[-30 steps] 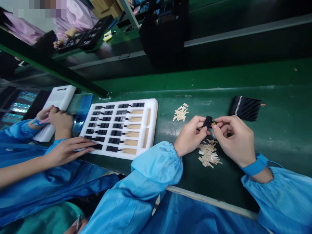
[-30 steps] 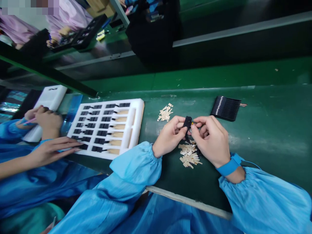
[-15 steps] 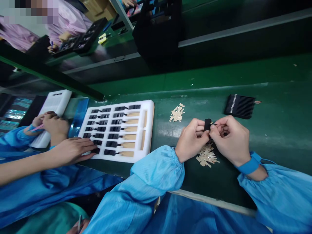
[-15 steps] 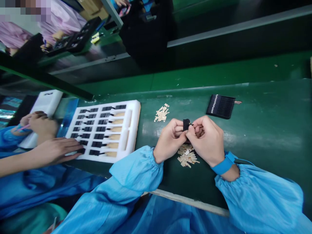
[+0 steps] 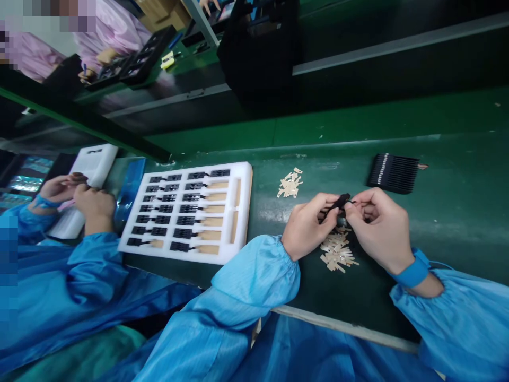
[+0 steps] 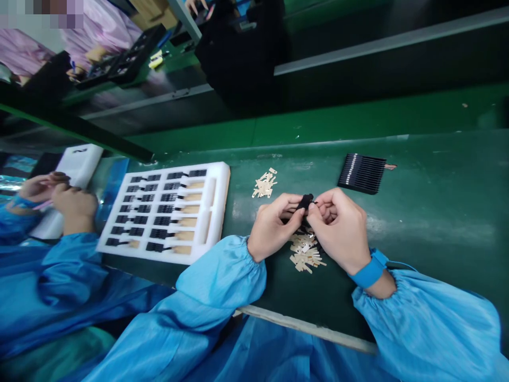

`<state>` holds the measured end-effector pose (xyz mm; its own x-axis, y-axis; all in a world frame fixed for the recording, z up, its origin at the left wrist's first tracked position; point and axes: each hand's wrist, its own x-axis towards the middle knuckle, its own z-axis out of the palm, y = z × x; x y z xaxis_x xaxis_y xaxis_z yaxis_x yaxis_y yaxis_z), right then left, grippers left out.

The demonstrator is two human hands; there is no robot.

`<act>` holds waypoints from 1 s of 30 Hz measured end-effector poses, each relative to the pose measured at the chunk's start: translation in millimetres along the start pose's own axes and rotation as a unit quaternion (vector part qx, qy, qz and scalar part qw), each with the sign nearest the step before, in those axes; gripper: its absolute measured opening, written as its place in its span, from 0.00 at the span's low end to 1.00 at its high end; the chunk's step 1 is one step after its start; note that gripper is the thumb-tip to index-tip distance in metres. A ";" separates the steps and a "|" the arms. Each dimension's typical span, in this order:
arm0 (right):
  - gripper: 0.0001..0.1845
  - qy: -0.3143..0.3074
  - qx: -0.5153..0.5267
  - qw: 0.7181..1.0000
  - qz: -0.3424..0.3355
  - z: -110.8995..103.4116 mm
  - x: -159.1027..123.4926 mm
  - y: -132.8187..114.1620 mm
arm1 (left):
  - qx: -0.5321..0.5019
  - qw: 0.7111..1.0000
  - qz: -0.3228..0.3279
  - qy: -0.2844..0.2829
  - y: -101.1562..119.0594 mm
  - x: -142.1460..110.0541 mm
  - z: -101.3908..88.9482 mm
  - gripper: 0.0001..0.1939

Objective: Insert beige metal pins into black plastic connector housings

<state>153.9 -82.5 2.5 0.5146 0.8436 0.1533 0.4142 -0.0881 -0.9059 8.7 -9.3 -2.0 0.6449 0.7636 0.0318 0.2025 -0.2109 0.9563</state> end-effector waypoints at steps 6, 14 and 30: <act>0.06 -0.012 0.018 0.999 0.023 -1.6 0.9 2.7 | 0.073 0.997 0.000 -0.012 -3.2 -2.8 -2.8 0.12; 0.07 0.031 0.069 0.997 0.006 -9.5 6.4 5.2 | -0.217 0.966 -0.128 -0.056 6.9 3.8 -3.5 0.15; 0.08 -0.041 0.119 0.991 0.049 -8.2 4.1 6.7 | -0.236 0.961 -0.130 -0.068 3.4 3.2 -5.1 0.22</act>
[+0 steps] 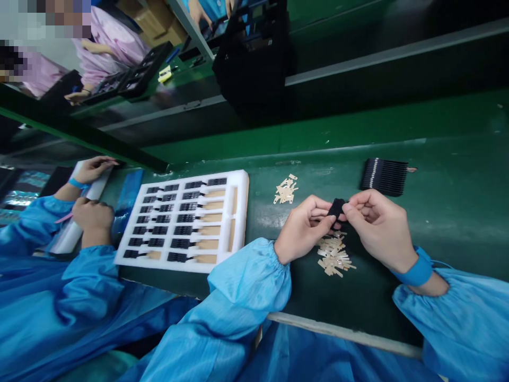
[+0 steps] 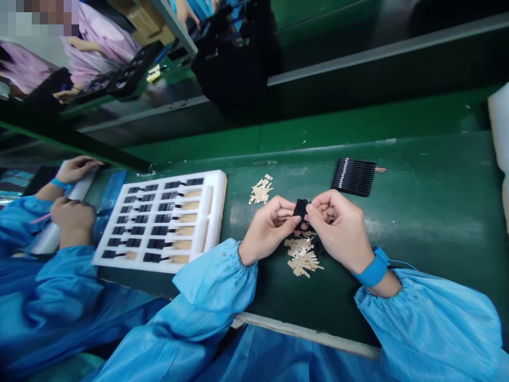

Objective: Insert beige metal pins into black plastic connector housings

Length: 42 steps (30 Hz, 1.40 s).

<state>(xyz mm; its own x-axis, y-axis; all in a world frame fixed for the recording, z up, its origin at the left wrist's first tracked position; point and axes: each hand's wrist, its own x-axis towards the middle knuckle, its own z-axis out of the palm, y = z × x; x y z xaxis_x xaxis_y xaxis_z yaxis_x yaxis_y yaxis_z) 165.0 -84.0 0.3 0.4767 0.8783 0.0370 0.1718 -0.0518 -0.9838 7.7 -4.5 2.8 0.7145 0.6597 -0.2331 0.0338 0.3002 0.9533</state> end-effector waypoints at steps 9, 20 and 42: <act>0.15 -0.125 0.132 0.982 0.044 -8.8 6.7 -9.6 | -0.100 0.990 -0.060 -0.083 14.2 0.4 -11.1 0.22; 0.11 -0.169 0.173 0.970 0.032 -2.2 -0.4 -7.1 | -0.168 0.973 -0.112 -0.114 14.5 1.7 -15.3 0.24; 0.08 -0.018 0.081 0.997 -0.006 -5.4 5.4 -10.8 | -0.153 0.977 -0.116 -0.096 19.8 0.4 -16.6 0.23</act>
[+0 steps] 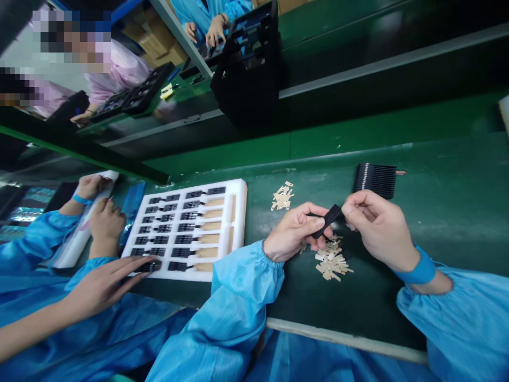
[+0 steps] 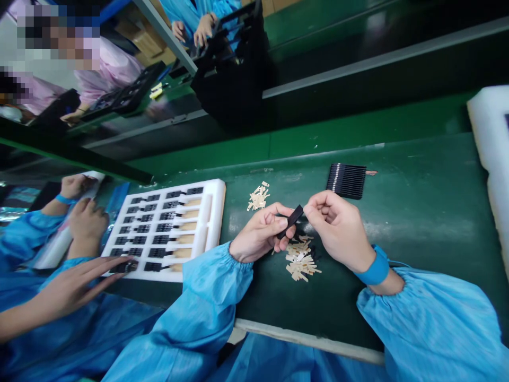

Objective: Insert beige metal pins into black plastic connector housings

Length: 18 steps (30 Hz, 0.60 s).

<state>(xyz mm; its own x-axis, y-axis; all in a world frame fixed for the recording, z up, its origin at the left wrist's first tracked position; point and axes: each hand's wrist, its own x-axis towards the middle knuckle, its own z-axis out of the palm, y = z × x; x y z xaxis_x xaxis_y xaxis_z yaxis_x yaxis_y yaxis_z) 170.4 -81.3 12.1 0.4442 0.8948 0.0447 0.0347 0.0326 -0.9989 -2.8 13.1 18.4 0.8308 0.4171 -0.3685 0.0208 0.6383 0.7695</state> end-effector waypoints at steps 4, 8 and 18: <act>0.10 -0.007 0.004 1.000 0.025 -1.5 1.6 0.5 | 0.002 1.000 -0.001 -0.003 0.6 -0.9 1.3 0.23; 0.11 -0.034 0.054 0.993 0.095 -2.3 3.0 8.3 | 0.012 1.000 0.002 0.025 -0.1 0.5 -1.6 0.23; 0.23 -0.098 0.209 0.967 0.107 16.9 -6.2 -4.7 | 0.048 0.996 -0.045 0.061 9.6 -12.3 14.8 0.19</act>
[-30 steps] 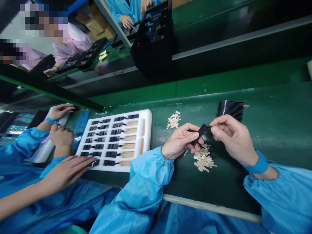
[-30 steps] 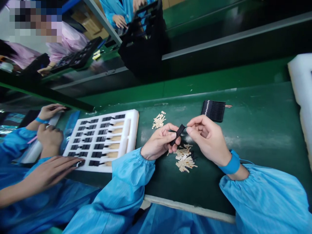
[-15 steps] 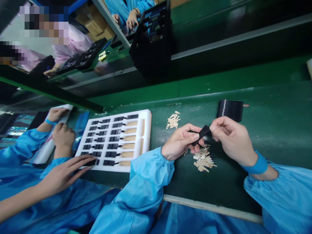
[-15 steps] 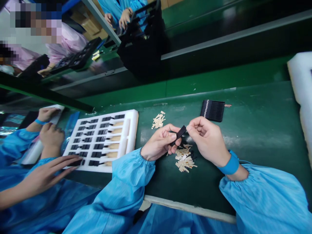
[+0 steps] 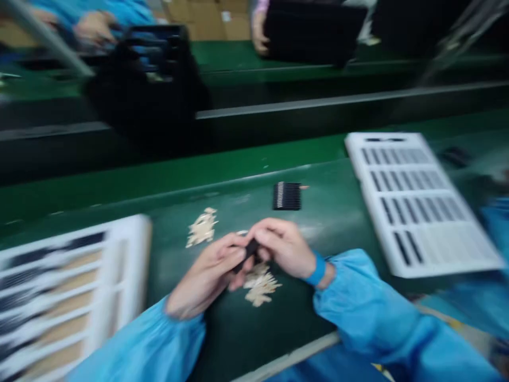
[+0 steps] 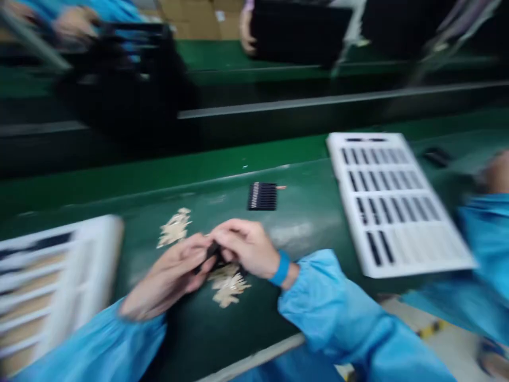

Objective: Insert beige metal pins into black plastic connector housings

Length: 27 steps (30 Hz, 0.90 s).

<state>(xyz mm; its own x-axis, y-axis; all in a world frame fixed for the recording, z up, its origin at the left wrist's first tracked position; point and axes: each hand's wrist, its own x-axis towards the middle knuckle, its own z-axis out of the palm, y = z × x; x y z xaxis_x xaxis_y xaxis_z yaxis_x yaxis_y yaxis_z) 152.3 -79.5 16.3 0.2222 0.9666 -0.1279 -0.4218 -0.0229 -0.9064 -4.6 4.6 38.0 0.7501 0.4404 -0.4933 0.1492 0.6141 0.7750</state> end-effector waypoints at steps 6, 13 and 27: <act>0.24 -0.048 0.141 0.986 0.073 -3.0 10.6 13.2 | 0.044 0.993 -0.066 0.087 5.9 -2.3 -0.6 0.28; 0.27 -0.013 -0.052 0.996 -0.074 5.7 4.9 9.3 | 0.089 0.992 -0.034 0.087 -8.4 13.3 -30.9 0.23; 0.23 0.161 -0.041 0.982 -0.089 -32.1 21.8 -8.8 | 0.074 0.981 0.114 0.140 -15.8 39.4 -23.7 0.21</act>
<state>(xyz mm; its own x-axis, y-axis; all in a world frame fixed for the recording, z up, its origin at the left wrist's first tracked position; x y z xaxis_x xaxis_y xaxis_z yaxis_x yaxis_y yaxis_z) 189.1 -66.4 8.5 0.5576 0.8268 -0.0739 -0.2826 0.1053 -0.9534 7.3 27.7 -3.0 0.5711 0.7305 -0.3745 0.1063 0.3865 0.9161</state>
